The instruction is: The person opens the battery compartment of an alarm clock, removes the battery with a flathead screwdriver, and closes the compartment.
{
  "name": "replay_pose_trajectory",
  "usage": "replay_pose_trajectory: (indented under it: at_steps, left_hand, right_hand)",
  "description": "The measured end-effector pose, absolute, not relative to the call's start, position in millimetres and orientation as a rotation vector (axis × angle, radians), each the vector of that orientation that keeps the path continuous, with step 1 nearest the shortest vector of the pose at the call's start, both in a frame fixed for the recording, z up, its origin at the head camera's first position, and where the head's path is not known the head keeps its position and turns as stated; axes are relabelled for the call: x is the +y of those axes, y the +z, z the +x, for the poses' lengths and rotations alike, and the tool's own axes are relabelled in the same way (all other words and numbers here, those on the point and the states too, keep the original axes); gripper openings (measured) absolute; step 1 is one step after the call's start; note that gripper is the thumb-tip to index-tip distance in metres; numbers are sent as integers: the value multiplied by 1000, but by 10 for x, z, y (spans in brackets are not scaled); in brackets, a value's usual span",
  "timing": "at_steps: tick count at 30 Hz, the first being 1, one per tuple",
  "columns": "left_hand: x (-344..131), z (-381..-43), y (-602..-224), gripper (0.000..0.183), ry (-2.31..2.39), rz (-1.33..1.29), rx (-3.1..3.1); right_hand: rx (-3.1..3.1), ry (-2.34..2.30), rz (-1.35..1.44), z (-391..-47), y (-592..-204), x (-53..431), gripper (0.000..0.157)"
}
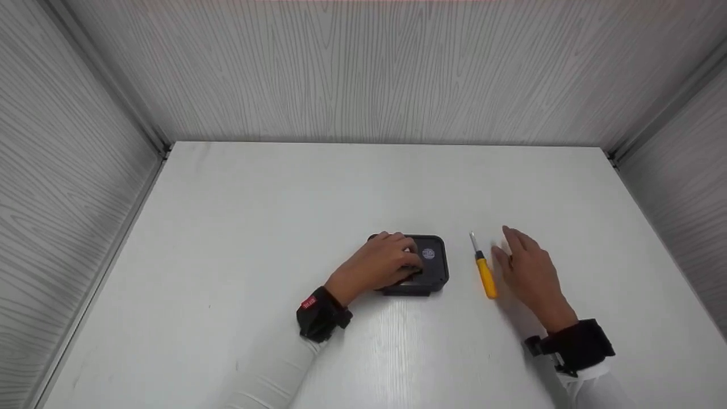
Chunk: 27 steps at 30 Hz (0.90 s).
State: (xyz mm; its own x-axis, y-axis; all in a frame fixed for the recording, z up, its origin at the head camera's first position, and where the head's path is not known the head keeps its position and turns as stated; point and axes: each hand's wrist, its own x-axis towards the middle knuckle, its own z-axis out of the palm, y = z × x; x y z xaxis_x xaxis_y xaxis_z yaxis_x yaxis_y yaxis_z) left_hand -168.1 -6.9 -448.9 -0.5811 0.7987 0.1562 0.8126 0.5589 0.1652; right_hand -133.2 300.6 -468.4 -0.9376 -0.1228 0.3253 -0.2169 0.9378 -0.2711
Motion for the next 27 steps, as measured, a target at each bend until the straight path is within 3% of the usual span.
replay_pose_trajectory:
  at_steps: [27]
  left_hand:
    - [-69,-1662,-4436,18,-337,-1403,-2697]
  right_hand:
    - [-2918,227,236,-1556,-4566,3298,54]
